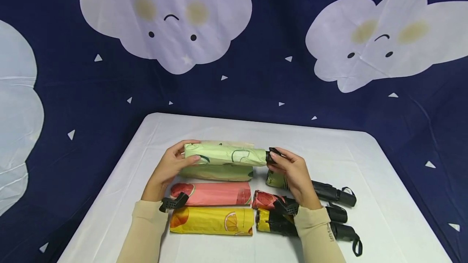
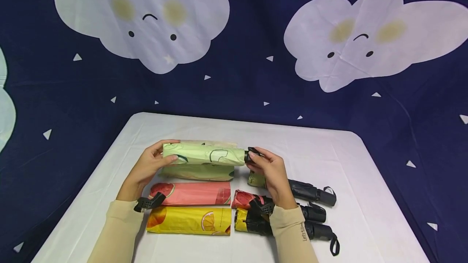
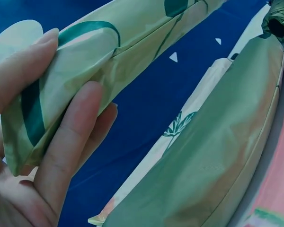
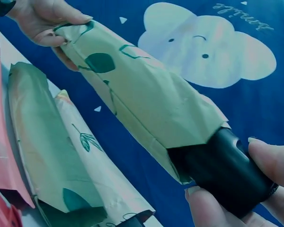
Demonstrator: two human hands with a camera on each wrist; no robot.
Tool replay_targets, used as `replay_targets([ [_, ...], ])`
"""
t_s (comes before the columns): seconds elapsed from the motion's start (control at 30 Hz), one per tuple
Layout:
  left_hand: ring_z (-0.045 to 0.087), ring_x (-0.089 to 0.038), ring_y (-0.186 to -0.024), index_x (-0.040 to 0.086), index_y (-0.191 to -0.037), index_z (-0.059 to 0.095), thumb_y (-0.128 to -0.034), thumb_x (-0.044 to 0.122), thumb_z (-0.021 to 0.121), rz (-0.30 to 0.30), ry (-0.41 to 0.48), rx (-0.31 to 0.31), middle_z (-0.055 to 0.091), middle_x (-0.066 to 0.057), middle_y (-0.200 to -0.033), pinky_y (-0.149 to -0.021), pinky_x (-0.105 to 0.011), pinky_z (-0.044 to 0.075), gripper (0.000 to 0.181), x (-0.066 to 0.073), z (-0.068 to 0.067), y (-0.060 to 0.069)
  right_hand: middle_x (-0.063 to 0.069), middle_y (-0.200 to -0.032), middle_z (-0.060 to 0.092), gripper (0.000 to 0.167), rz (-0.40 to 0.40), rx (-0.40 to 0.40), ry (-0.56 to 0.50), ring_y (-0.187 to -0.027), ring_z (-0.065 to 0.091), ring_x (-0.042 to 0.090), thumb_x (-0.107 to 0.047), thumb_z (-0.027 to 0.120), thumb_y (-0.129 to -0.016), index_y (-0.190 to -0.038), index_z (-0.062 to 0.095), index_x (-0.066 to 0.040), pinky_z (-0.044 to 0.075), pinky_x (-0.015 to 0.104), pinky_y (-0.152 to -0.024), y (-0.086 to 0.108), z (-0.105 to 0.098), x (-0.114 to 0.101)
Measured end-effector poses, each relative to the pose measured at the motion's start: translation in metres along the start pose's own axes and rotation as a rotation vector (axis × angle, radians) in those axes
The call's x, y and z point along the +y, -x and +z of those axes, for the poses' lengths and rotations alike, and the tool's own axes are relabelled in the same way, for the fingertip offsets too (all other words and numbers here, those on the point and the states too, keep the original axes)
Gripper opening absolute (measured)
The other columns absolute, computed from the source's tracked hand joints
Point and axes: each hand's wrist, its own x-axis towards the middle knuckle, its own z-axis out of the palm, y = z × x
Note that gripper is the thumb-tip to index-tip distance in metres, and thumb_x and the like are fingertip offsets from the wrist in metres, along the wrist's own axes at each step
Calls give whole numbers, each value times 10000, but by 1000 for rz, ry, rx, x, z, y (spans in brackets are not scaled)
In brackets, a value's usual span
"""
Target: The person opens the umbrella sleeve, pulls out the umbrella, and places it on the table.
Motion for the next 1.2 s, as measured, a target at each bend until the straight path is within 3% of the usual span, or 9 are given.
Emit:
replay_targets([
  [0.33, 686, -190, -1004, -29, -1433, 518, -932, 37, 749, -50, 34, 56, 602, -119, -1223, -789, -296, 602, 556, -10, -3, -4, 180, -1347, 558, 604, -3, 45, -58, -970, 741, 198, -195, 768, -945, -1455, 524, 17, 571, 365, -916, -1, -16, -6],
  [0.47, 679, -173, -1026, -29, -1428, 523, -927, 33, 754, -36, 32, 98, 606, -109, -1258, -794, -275, 597, 556, -12, -8, -4, 119, -1293, 612, 643, -9, 57, -85, -983, 741, 194, -192, 775, -938, -1469, 496, 39, 573, 371, -913, -2, -26, -9],
  [0.67, 671, -165, -1045, -3, -1427, 539, -928, 34, 754, -15, 21, 107, 615, -101, -1256, -815, -288, 595, 545, -13, -15, -4, 39, -1172, 700, 630, -17, 80, -143, -961, 747, 183, -164, 761, -945, -1474, 481, 31, 580, 372, -897, 0, -48, -15],
  [0.93, 674, -184, -1116, 12, -1375, 589, -923, 33, 759, -30, 11, 69, 619, -103, -1268, -846, -328, 594, 484, -13, -11, -4, 50, -1097, 727, 270, -34, 110, -231, -903, 755, 190, -89, 729, -959, -1223, 679, -108, 592, 374, -857, 3, -71, -17],
  [1.2, 693, -169, -1076, -19, -1320, 635, -899, -6, 770, -15, 44, 104, 665, -71, -1229, -820, -273, 594, 442, -16, -10, -6, 47, -1068, 743, 204, -36, 104, -239, -888, 757, 192, -98, 734, -957, -1158, 736, -132, 594, 378, -851, 3, -75, -19],
])
